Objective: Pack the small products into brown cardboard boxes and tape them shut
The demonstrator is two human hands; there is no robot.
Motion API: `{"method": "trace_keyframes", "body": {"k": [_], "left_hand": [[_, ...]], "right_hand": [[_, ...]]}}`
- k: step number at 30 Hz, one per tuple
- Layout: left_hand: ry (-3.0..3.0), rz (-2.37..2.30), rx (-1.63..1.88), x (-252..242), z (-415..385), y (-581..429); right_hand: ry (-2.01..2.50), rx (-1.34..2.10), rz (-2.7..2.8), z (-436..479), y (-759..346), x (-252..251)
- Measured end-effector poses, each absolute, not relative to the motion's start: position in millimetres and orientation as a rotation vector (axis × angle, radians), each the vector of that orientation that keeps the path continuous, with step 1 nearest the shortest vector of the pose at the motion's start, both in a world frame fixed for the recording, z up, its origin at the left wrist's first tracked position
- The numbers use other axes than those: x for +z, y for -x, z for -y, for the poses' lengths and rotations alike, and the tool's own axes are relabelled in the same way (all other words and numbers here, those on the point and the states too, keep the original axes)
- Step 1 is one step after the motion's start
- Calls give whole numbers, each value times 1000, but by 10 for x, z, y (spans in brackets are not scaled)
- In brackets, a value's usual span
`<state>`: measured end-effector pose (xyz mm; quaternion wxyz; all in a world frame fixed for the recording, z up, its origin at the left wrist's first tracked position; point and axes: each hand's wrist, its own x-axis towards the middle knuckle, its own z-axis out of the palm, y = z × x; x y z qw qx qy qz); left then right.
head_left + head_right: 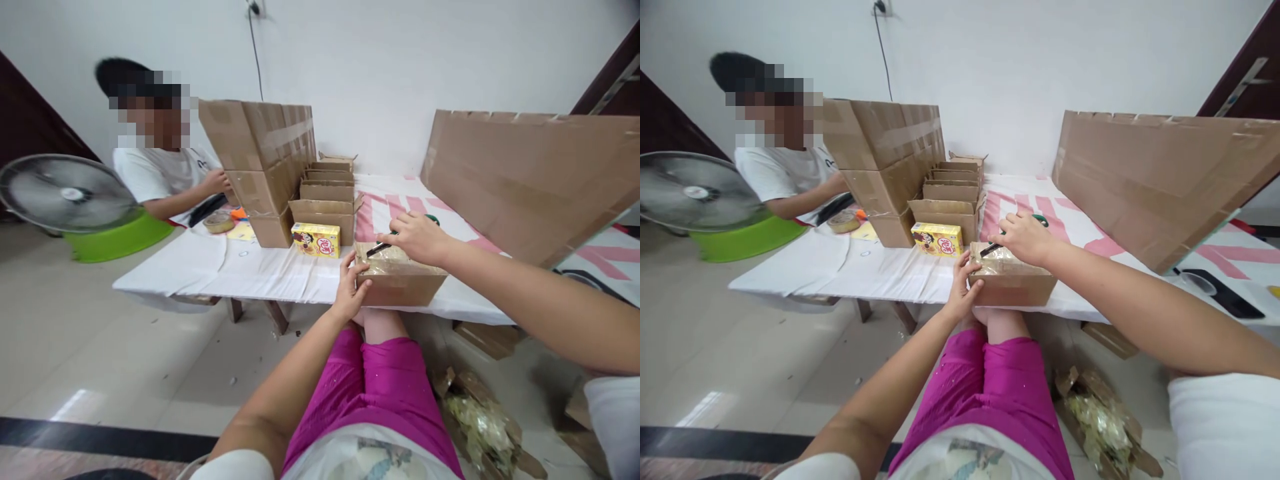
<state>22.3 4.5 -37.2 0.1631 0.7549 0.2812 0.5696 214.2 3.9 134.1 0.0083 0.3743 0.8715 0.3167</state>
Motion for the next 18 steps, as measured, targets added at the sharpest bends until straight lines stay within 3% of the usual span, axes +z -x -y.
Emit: {"method": "trace_keyframes", "body": {"k": [18], "left_hand": [[-2197,-847,1613,-392,-49,-203]], "right_hand": [[-1226,853,-2705,130,-3056,1377]]}}
